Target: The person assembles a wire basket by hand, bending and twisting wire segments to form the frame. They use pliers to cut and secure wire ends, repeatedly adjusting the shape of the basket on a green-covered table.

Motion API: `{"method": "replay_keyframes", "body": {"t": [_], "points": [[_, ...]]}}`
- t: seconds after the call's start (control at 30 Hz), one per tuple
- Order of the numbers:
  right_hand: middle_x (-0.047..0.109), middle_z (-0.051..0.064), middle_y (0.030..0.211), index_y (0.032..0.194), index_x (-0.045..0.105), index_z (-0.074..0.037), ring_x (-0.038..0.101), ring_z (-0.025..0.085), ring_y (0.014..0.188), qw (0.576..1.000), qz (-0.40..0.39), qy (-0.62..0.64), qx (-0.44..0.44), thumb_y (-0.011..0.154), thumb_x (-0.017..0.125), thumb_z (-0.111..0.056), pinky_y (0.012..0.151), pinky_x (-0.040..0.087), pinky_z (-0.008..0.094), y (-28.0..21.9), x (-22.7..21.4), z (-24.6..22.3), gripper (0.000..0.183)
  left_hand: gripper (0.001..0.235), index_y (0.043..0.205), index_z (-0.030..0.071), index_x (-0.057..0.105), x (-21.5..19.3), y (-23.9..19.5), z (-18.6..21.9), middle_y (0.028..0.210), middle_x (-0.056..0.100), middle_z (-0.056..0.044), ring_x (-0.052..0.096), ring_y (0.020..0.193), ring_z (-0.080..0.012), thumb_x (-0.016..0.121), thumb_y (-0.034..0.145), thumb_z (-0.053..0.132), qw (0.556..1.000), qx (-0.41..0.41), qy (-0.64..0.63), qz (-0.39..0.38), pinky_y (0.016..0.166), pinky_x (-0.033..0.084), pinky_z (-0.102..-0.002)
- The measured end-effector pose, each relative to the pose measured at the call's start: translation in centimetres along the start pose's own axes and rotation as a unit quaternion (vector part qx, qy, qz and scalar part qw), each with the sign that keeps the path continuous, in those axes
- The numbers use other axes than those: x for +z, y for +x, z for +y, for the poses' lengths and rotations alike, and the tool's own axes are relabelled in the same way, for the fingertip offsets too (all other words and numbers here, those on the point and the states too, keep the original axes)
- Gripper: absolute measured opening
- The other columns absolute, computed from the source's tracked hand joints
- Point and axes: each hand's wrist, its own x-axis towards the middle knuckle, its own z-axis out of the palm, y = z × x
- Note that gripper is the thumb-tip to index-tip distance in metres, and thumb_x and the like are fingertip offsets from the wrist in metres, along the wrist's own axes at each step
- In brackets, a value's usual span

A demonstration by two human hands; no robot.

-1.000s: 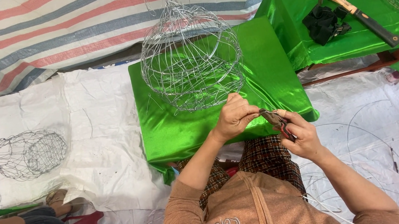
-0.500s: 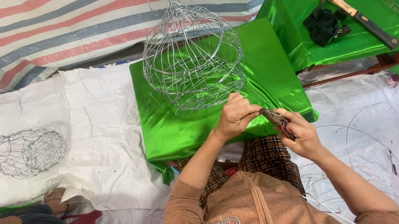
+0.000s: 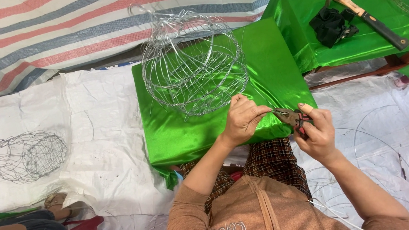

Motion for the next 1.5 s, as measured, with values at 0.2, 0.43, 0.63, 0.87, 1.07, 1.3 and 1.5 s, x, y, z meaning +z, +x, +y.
{"method": "replay_keyframes", "body": {"t": [0.2, 0.43, 0.63, 0.87, 1.07, 1.3, 1.5], "points": [[0.074, 0.022, 0.125, 0.075, 0.068, 0.002, 0.061, 0.034, 0.088, 0.998, -0.009, -0.052, -0.032, 0.080, 0.075, -0.004, 0.078, 0.054, 0.041, 0.4, 0.0, 0.5, 0.010, 0.017, 0.103, 0.016, 0.077, -0.2, -0.8, -0.5, 0.070, 0.055, 0.001, 0.055, 0.064, -0.0213, 0.064, 0.103, 0.026, 1.000, -0.019, -0.001, -0.023, 0.092, 0.041, -0.043], [0.076, 0.023, 0.121, 0.070, 0.066, 0.001, 0.060, 0.034, 0.083, 0.995, 0.013, -0.074, -0.067, 0.080, 0.075, -0.004, 0.075, 0.054, 0.041, 1.1, -0.6, 0.3, 0.014, 0.018, 0.108, 0.018, 0.076, -0.5, -0.5, -0.1, 0.070, 0.056, 0.001, 0.055, 0.065, -0.0210, 0.064, 0.103, 0.030, 0.999, -0.017, -0.002, -0.043, 0.093, 0.038, -0.043], [0.072, 0.023, 0.126, 0.072, 0.062, 0.002, 0.061, 0.036, 0.083, 0.990, -0.046, -0.095, -0.096, 0.089, 0.069, -0.002, 0.075, 0.052, 0.042, 1.9, -2.6, 0.9, 0.019, 0.015, 0.110, 0.021, 0.074, -0.8, -1.2, -0.5, 0.070, 0.058, 0.004, 0.052, 0.065, -0.0181, 0.064, 0.103, 0.030, 0.996, -0.028, 0.005, -0.086, 0.088, 0.034, -0.039], [0.072, 0.018, 0.127, 0.086, 0.068, 0.000, 0.061, 0.035, 0.087, 0.973, -0.083, -0.158, -0.144, 0.104, 0.055, -0.018, 0.080, 0.050, 0.043, 4.2, -4.4, 0.6, 0.028, 0.017, 0.111, 0.023, 0.074, -1.2, -1.2, -0.1, 0.070, 0.059, 0.008, 0.043, 0.067, -0.0147, 0.061, 0.104, 0.032, 0.989, -0.064, -0.016, -0.129, 0.087, 0.027, -0.036], [0.075, 0.015, 0.118, 0.082, 0.068, 0.000, 0.056, 0.032, 0.085, 0.964, -0.028, -0.210, -0.161, 0.100, 0.065, -0.010, 0.073, 0.044, 0.043, 4.8, -3.6, -0.2, 0.021, 0.016, 0.111, 0.024, 0.074, -1.3, -1.6, -0.3, 0.072, 0.061, 0.009, 0.046, 0.069, -0.0131, 0.063, 0.104, 0.032, 0.986, -0.092, -0.043, -0.136, 0.091, 0.027, -0.036], [0.078, 0.011, 0.115, 0.076, 0.063, -0.007, 0.054, 0.030, 0.088, 0.954, -0.020, -0.226, -0.195, 0.098, 0.066, -0.010, 0.071, 0.039, 0.040, 5.5, -4.1, 0.7, 0.023, 0.019, 0.106, 0.021, 0.075, -1.9, -1.4, -0.2, 0.073, 0.066, 0.008, 0.048, 0.068, -0.0134, 0.062, 0.103, 0.034, 0.982, -0.103, -0.046, -0.154, 0.091, 0.027, -0.037], [0.079, 0.011, 0.120, 0.082, 0.065, -0.009, 0.057, 0.029, 0.088, 0.946, -0.041, -0.242, -0.210, 0.102, 0.070, -0.016, 0.074, 0.043, 0.041, 6.1, -4.9, 0.9, 0.022, 0.018, 0.107, 0.021, 0.075, -1.9, -1.7, -0.6, 0.077, 0.069, 0.008, 0.050, 0.069, -0.0121, 0.063, 0.103, 0.033, 0.980, -0.107, -0.046, -0.162, 0.091, 0.027, -0.036]]}}
